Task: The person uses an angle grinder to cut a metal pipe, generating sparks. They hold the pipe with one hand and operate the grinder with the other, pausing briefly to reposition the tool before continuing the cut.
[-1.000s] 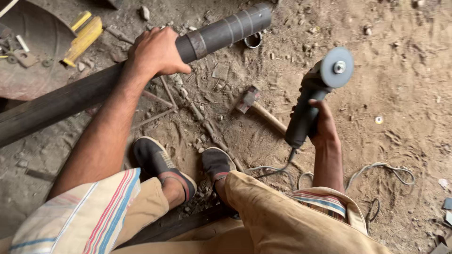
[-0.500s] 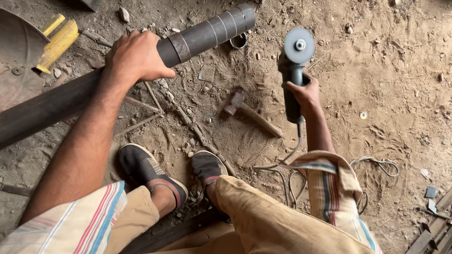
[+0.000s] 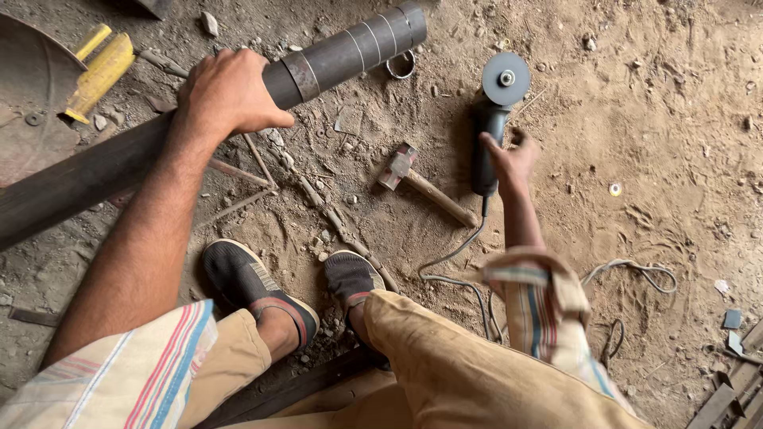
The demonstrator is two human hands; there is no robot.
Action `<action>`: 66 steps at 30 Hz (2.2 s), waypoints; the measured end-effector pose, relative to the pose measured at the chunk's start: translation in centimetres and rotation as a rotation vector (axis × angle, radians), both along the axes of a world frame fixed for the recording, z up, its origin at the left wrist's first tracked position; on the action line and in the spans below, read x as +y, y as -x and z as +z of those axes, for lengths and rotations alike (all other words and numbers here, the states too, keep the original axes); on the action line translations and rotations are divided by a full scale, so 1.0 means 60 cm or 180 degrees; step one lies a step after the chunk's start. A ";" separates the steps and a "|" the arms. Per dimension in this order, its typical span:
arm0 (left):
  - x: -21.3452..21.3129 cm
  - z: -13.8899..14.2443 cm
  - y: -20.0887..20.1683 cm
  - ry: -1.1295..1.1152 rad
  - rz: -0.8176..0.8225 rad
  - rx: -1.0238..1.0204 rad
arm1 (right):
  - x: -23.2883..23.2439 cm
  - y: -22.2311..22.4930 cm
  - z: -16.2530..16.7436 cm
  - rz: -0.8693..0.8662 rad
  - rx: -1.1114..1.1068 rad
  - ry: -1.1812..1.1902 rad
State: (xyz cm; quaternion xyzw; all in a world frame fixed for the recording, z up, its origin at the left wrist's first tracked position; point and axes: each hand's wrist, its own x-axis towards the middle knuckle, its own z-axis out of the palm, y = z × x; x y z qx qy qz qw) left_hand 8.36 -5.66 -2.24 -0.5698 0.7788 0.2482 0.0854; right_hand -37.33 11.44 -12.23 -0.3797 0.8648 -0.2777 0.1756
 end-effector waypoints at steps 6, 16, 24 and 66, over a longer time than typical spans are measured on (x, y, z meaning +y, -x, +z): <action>0.003 0.001 -0.002 -0.0005 0.0072 0.0119 | 0.130 -0.095 -0.012 0.1056 0.1300 0.0292; 0.010 0.017 -0.003 0.0029 0.0151 0.0163 | 0.147 -0.186 -0.041 0.1863 0.0847 -0.0885; 0.002 0.025 0.001 0.0042 0.0100 0.0222 | 0.127 -0.217 0.008 0.1488 0.0065 -0.1123; 0.056 -0.044 0.018 0.1968 0.0016 -0.0086 | 0.199 -0.209 0.062 0.0588 -0.1173 -0.1306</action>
